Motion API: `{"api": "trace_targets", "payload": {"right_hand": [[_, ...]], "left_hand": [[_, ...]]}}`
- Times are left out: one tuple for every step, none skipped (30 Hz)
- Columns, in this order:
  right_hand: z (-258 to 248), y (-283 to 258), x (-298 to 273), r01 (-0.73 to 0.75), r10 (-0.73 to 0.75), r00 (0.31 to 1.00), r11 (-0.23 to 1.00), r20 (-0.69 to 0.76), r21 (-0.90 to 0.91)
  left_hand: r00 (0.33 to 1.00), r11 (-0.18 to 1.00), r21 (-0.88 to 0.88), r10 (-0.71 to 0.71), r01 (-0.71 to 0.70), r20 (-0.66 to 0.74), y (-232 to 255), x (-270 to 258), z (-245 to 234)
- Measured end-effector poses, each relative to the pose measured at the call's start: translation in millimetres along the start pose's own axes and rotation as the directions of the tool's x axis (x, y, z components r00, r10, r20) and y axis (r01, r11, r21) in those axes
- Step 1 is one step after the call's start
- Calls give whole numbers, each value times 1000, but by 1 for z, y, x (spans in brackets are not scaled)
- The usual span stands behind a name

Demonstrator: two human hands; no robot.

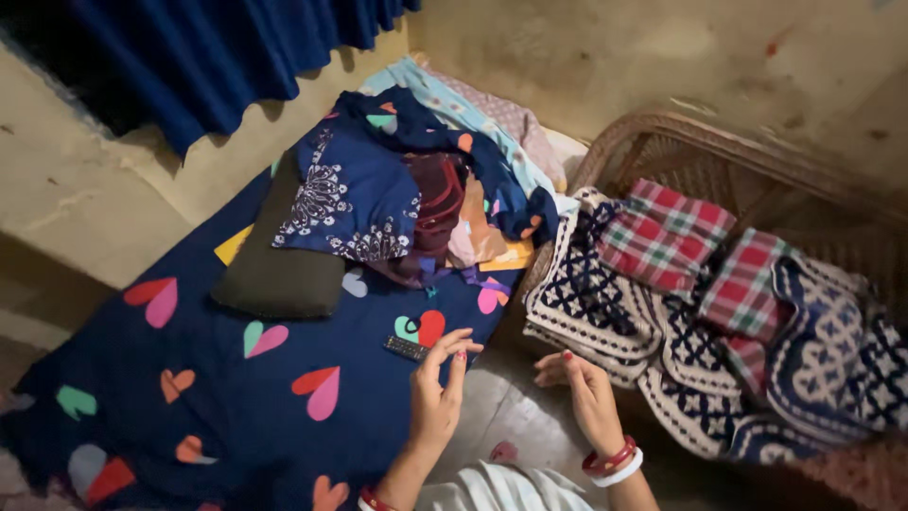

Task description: The person organizes items on a bed, then picks up a maroon bag and a purple backpack. They place books and a small container into the purple backpack, zip it, and move around the room while holding the bags.

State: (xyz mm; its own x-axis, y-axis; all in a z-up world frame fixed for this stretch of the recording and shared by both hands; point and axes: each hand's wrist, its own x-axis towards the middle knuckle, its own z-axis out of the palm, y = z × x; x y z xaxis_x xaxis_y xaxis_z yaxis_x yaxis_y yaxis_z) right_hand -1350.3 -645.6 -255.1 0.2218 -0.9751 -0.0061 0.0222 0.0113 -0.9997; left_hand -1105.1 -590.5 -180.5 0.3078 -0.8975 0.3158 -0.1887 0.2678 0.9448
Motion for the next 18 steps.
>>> {"api": "trace_targets", "payload": {"right_hand": [[-8, -1, 12, 30, -30, 999, 999, 17, -32], [-15, -1, 27, 44, -43, 998, 999, 34, -17], [-18, 2, 37, 48, -48, 998, 999, 48, 3], [-20, 5, 46, 51, -53, 997, 998, 60, 23], [-22, 8, 54, 23, -26, 997, 999, 66, 46], [-23, 11, 60, -6, 1, 997, 998, 72, 67], [-24, 13, 69, -30, 23, 997, 996, 79, 85], [-23, 16, 78, -36, 27, 995, 995, 96, 96], [-21, 21, 83, -46, 35, 993, 993, 111, 105], [-20, 25, 90, -56, 42, 991, 992, 125, 114], [-18, 29, 98, -67, 52, 988, 993, 145, 101], [-15, 33, 107, -78, 63, 984, 993, 166, 87], [-12, 36, 113, -90, 75, 981, 993, 181, 74], [-10, 39, 120, -105, 89, 976, 992, 197, 75], [-7, 41, 128, -119, 101, 973, 990, 208, 76], [-4, 42, 137, -134, 114, 969, 988, 220, 76], [0, 42, 145, -142, 128, 968, 989, 217, 51], [3, 41, 154, -151, 142, 967, 988, 213, 25]], "left_hand": [[1000, 1000, 4, -4, 4, -17, 0, 7, 10], [999, 1000, 8, -8, 9, -35, -1, 13, 20], [999, 1000, 16, -20, 20, -46, -2, 15, 27], [999, 999, 23, -23, 24, -49, -5, 18, 33], [999, 999, 32, -21, 23, -49, -9, 24, 39], [999, 999, 41, -20, 23, -50, -15, 30, 42], [990, 990, 49, -126, 130, -64, -21, 35, 45], [970, 970, 55, -231, 235, -79, -29, 39, 47], [937, 938, 56, -336, 342, -91, -38, 40, 47], [953, 958, 39, -278, 284, -119, -49, 43, 46], [964, 973, 27, -222, 228, -145, -63, 48, 44], [971, 985, 17, -165, 170, -171, -77, 54, 41], [966, 984, -1, -177, 180, -187, -93, 58, 39], [960, 982, -18, -190, 190, -204, -109, 62, 36], [955, 979, -36, -202, 199, -216, -127, 66, 33], [945, 972, -65, -235, 226, -226, -145, 70, 31], [935, 963, -94, -267, 251, -232, -164, 76, 27], [924, 953, -122, -298, 276, -238, -183, 83, 23]]}}
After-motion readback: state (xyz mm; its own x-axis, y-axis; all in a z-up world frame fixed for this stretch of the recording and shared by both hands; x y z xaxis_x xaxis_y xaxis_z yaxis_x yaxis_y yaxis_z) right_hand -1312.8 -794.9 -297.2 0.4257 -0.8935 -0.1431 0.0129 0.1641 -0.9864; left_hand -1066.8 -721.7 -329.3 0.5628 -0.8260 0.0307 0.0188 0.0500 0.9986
